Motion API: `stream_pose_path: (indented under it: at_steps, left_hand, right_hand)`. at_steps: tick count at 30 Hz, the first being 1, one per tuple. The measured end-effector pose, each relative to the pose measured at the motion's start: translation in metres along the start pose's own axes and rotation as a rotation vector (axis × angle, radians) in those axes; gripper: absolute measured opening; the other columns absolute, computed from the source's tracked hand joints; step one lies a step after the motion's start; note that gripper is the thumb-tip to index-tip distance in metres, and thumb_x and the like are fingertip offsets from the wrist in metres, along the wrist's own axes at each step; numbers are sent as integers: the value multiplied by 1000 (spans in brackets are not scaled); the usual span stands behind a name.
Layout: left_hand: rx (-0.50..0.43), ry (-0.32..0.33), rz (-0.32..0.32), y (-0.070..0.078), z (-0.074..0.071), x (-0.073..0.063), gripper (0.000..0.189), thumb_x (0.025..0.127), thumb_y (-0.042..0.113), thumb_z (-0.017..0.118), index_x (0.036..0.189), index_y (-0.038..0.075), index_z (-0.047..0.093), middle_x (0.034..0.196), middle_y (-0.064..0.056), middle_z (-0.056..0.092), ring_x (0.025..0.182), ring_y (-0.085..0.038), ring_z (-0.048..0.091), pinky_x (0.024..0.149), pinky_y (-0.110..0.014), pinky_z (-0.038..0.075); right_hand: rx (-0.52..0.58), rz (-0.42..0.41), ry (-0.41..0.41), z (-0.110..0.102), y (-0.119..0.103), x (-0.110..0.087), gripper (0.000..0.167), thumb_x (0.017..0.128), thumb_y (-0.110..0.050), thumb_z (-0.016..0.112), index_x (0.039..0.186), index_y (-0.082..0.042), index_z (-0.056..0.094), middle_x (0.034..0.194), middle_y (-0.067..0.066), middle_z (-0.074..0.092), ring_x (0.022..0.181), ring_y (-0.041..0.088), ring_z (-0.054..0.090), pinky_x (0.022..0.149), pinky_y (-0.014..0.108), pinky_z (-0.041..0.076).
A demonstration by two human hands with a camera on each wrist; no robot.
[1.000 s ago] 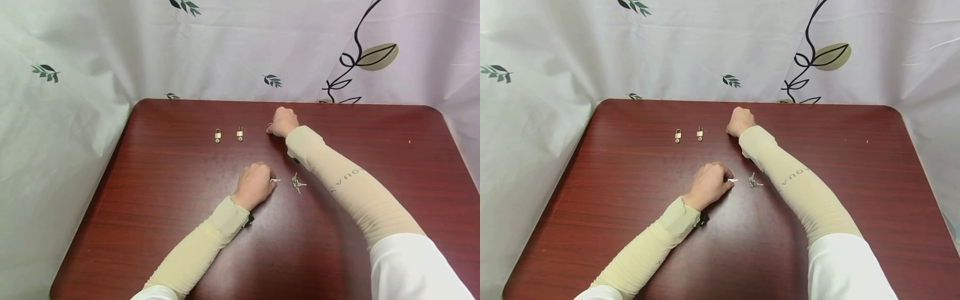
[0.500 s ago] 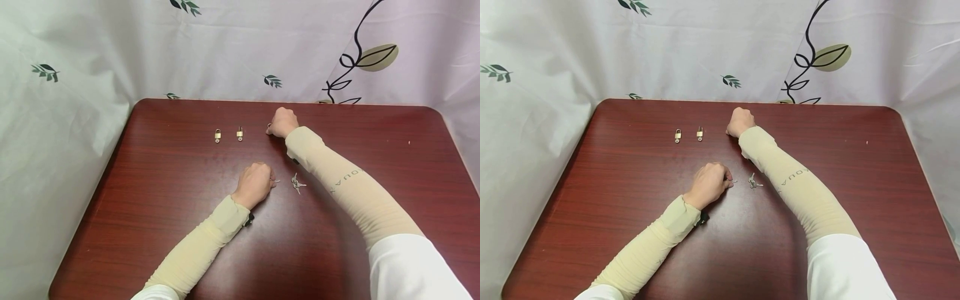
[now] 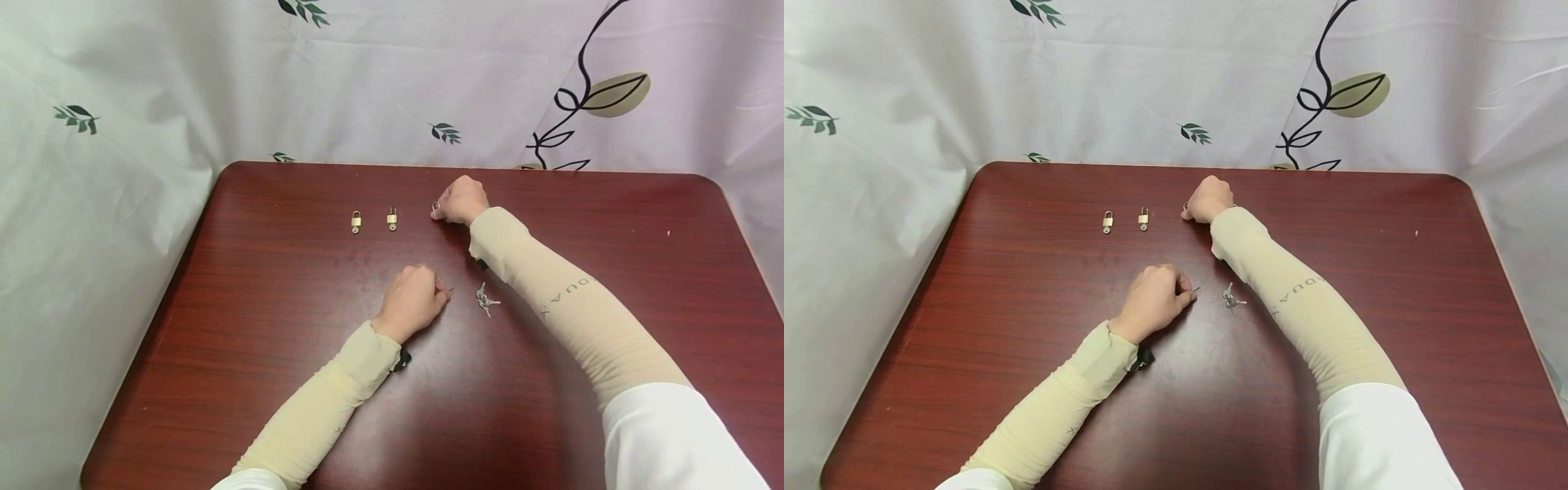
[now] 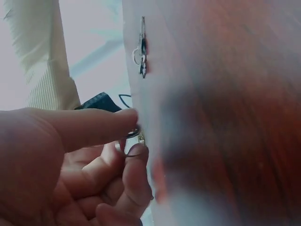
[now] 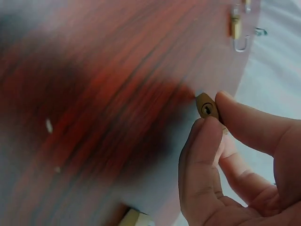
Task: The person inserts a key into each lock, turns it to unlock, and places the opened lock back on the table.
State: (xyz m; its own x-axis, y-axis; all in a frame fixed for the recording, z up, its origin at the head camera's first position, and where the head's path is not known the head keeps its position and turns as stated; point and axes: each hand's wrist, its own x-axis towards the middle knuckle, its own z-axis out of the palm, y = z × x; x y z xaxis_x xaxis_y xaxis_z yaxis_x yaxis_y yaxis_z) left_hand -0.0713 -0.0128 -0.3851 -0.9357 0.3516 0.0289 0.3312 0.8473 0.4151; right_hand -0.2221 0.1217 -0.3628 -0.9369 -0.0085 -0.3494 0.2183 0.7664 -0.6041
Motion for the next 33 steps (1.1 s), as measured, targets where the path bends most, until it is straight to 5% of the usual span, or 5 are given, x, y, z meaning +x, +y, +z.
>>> stream_pose_path:
  at_steps: [4, 10, 16, 24, 33]
  left_hand:
    - [-75, 36, -27, -3, -4, 2, 10, 86, 21, 76, 78, 18, 71, 76, 4, 69, 75, -21, 69, 67, -36, 53]
    - [-205, 102, -91, -7, -10, 7, 8, 85, 21, 76, 80, 18, 71, 68, 8, 64, 65, -13, 60, 63, -30, 48]
    - [-437, 168, -151, -11, -16, 12, 7, 87, 17, 76, 83, 12, 73, 68, 5, 69, 55, -5, 62, 59, -24, 49]
    - [-717, 208, -246, -19, -24, 17, 11, 90, 16, 76, 95, 6, 77, 75, 0, 75, 58, -12, 68, 50, -23, 49]
    - [-852, 173, -286, -20, -25, 16, 17, 90, 10, 76, 105, 2, 76, 86, -12, 77, 68, -20, 74, 55, -23, 50]
  right_hand:
    - [252, 30, -61, -4, 2, -1, 17, 83, -12, 83, 94, -1, 75, 76, 0, 69, 59, 5, 65, 68, 25, 56]
    - [589, 80, -197, -9, 2, -6, 27, 90, -6, 75, 114, 5, 69, 102, 6, 69, 76, 4, 68, 77, 22, 57]
    - [843, 73, -275, -13, 2, -17, 19, 92, 1, 70, 110, 7, 67, 90, 6, 72, 79, 10, 68, 80, 25, 57]
    - [947, 26, -301, -18, 5, -36, 4, 92, 3, 68, 97, 2, 69, 87, 6, 73, 81, 13, 70, 80, 26, 57]
    - [1011, 1, -309, -16, 14, -55, 8, 93, 4, 67, 100, 2, 68, 90, 6, 74, 83, 12, 71, 82, 26, 57]
